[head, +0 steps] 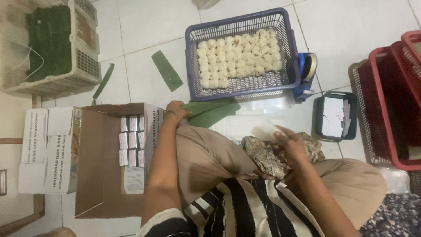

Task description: The person sits on the floor and repeatedly wraps small white food items in green leaves, inserts a small paper label, and places the finished packages into a cardboard box. The person handles the food items, leaves, and labels by hand throughout the clip.

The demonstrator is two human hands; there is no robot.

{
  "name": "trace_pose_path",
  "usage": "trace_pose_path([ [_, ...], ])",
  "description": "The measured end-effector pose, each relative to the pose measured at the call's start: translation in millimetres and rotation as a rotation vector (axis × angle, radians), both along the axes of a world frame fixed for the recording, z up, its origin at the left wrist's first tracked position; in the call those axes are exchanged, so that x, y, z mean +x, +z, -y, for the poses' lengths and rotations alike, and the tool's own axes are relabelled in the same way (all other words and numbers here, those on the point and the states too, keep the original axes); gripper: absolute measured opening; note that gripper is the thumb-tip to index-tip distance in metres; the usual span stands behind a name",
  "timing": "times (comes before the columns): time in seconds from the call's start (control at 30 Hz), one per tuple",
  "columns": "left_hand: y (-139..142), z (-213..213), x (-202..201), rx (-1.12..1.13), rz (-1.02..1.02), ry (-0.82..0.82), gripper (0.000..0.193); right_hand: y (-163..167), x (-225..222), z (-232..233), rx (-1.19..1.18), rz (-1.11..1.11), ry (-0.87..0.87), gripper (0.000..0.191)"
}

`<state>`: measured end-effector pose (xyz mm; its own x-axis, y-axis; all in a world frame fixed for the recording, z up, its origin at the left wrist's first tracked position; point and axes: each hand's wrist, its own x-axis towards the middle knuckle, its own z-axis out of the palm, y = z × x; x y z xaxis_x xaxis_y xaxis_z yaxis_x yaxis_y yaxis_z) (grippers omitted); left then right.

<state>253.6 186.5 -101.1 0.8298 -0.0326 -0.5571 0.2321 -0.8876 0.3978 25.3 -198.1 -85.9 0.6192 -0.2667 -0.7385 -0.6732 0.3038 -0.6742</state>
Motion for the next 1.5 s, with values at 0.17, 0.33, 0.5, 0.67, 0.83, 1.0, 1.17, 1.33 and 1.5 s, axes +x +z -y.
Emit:
trace_pose_path([
  [0.17,17.1,41.7,-69.3,-1.423,-0.255,0.403,0.042,56.7,-3.9,12.4,-0.097,0.171,-0.052,0.036],
  [0.33,43.0,124.9,-144.6,-1.817,-0.697,0.24,0.043,80.9,-8.4,-14.1,0.118,0.457,0.076,0.035],
  [0.5,68.7,182.4,-180.4,-2.174,-0.807,0.394,0.083,95.1,-24.6,-32.5,0.023,0.728,0.022,0.033],
  [0.67,90.8,208.4,-206.2,-2.049,-0.515,0.283,0.072,110.6,-39.3,-32.7,-0.183,0.789,0.034,0.029],
  [0.83,114.9,215.6,-219.7,-1.82,-0.212,0.198,0.072,125.5,-51.9,-23.3,-0.307,0.812,0.088,0.026],
  [1.0,113.3,231.1,-221.3,-1.583,0.247,0.281,0.064,142.3,-59.0,-21.1,-0.24,1.03,0.303,0.027],
  [1.17,113.4,232.3,-234.8,-1.615,0.224,0.21,0.059,153.9,-53.7,-23.5,-0.741,0.942,0.193,0.035],
  [1.33,125.0,241.9,-245.3,-1.675,0.202,0.251,0.057,152.4,-55.4,-40.3,-1.018,0.978,0.041,0.043],
  [1.5,122.4,229.3,-233.0,-1.994,-0.136,0.265,0.055,144.0,-54.5,-47.0,-1.043,1.139,0.204,0.046],
])
